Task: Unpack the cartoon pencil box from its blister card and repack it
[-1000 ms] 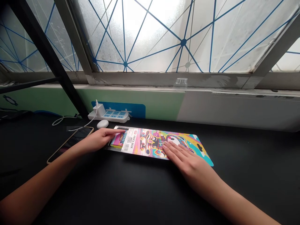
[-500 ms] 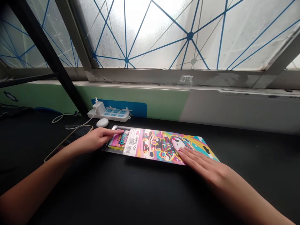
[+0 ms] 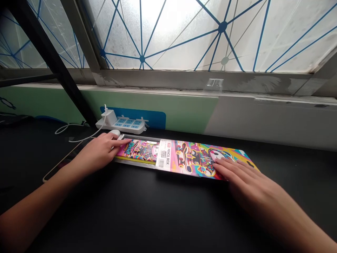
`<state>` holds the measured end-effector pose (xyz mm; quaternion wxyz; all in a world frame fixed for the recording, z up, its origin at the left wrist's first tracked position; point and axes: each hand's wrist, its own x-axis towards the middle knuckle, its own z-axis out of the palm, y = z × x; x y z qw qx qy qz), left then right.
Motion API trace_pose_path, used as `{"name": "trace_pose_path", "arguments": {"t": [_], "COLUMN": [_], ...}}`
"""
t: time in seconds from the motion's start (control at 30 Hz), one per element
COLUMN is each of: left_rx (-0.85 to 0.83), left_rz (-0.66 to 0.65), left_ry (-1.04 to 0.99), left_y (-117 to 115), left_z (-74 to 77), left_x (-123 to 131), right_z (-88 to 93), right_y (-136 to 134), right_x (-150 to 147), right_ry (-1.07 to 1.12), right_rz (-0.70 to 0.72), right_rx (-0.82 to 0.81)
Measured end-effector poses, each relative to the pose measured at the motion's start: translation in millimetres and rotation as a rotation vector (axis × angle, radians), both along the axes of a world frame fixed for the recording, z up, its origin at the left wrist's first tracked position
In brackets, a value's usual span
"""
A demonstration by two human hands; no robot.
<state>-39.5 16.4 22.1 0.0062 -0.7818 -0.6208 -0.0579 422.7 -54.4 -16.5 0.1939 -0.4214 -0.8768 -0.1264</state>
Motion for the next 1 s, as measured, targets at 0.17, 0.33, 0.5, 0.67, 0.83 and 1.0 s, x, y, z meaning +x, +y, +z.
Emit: {"name": "trace_pose_path", "arguments": {"t": [0.17,0.33,0.5,0.67,0.83,1.0], "left_rx": [0.239,0.08,0.03,-0.022,-0.037,-0.027], "left_rz": [-0.152,-0.513,-0.522,-0.511,-0.51,-0.502], "left_ry": [-0.031,-0.172,-0.135,-0.187,-0.283,-0.352], "left_y": [-18,-21,-16,-12,-4,7], "left_z": [-10.1,-24.6,-25.0,-18.3,-18.2,-19.1], "left_x": [34,56,51,47,44,40], "right_z": [1.6,-3.2,-8.8,-14.7,-22.0,-10.9], "right_y": [17,29,22,2,-20,-34], "right_x": [-52,-69,-44,-14,7,8], "right_ry": [-0.17,-0.131,-0.125,-0.145,-0.091,0.054], "right_rz": [0.084,0.107,0.08,0.017,-0.12,-0.193], "right_rx": [0.053,0.019,-0.002,0.009,-0.009,0.083]}}
